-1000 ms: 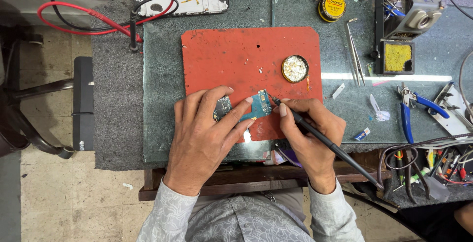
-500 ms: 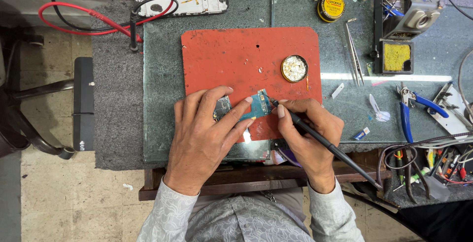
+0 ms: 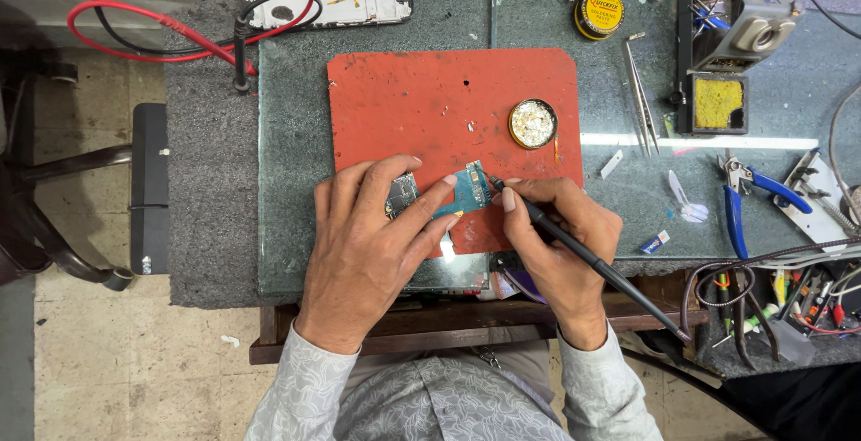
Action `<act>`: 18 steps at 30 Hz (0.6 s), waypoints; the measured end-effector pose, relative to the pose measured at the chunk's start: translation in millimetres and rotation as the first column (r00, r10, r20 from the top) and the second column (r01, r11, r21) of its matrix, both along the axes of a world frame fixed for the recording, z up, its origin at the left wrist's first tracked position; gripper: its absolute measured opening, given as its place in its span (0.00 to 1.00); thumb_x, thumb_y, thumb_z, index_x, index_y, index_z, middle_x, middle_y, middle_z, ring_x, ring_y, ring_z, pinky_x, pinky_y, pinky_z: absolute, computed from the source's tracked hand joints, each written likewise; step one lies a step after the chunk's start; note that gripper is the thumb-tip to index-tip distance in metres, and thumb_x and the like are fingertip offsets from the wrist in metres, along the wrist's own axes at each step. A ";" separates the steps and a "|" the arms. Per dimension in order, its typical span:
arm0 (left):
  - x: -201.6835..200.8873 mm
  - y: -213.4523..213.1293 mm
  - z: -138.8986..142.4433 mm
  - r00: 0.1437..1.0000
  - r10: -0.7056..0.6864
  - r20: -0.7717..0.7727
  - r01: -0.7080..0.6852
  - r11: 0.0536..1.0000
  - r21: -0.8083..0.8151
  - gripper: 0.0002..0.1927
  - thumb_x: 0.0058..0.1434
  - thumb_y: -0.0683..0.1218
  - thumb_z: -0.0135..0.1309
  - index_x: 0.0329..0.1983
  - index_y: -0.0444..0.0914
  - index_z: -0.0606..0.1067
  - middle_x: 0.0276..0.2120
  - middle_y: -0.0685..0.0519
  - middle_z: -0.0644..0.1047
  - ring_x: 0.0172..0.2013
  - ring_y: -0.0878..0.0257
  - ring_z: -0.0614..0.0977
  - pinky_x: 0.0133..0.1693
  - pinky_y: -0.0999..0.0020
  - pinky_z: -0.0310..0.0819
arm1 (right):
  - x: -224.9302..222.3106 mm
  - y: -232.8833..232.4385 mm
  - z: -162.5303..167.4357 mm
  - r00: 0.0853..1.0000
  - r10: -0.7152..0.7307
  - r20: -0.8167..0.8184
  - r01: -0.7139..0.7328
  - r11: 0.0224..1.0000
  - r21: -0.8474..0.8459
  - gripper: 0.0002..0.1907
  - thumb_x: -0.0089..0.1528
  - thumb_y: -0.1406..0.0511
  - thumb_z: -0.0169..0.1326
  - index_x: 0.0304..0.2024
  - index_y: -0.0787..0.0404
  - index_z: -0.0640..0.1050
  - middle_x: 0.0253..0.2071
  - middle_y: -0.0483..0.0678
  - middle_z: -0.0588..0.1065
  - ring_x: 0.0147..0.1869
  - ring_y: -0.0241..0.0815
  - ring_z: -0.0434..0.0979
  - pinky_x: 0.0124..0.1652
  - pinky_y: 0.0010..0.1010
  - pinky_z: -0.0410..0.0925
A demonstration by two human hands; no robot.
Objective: The person solders a small blue circuit board using a soldering iron and solder paste. They use tweezers to adjust the board and apply solder to specific points on the board.
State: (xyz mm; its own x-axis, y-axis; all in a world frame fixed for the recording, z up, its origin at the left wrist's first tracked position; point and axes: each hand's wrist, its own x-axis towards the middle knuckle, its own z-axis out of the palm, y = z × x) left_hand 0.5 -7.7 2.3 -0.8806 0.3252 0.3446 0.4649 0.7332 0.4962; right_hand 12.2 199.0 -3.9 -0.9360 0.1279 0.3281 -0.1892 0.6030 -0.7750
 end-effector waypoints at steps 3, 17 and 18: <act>-0.2 0.8 -0.3 1.000 0.003 -0.024 -0.003 1.000 -0.020 0.20 0.60 0.55 0.63 0.55 0.48 0.81 0.54 0.54 0.71 0.55 0.56 0.71 0.53 0.54 0.64 | -0.1 -0.6 -0.2 1.000 0.031 -0.004 -0.031 0.999 -0.039 0.04 0.64 0.71 0.63 0.40 0.66 0.80 0.32 0.47 0.81 0.31 0.28 0.77 0.32 0.19 0.68; 0.0 1.2 0.7 1.000 0.002 -0.009 -0.002 1.000 -0.010 0.21 0.60 0.55 0.63 0.56 0.48 0.81 0.54 0.54 0.71 0.54 0.56 0.71 0.53 0.55 0.64 | 0.8 -0.2 0.5 0.999 0.024 -0.025 -0.024 1.000 -0.009 0.04 0.63 0.71 0.63 0.39 0.66 0.80 0.31 0.47 0.80 0.30 0.28 0.75 0.32 0.19 0.66; 0.1 0.9 0.7 1.000 0.001 -0.010 -0.001 1.000 -0.011 0.21 0.60 0.55 0.64 0.55 0.48 0.81 0.55 0.54 0.71 0.54 0.56 0.71 0.53 0.55 0.64 | 0.7 0.0 0.5 0.998 0.046 -0.040 -0.047 0.999 -0.003 0.04 0.64 0.71 0.63 0.39 0.66 0.80 0.31 0.47 0.80 0.31 0.28 0.76 0.33 0.19 0.67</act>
State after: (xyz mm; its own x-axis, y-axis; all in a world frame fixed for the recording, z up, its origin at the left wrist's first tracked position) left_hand 0.6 -6.8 3.0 -0.8776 0.3281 0.3496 0.4690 0.7391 0.4835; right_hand 12.9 199.0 -3.5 -0.9270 0.0857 0.3651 -0.2480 0.5901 -0.7683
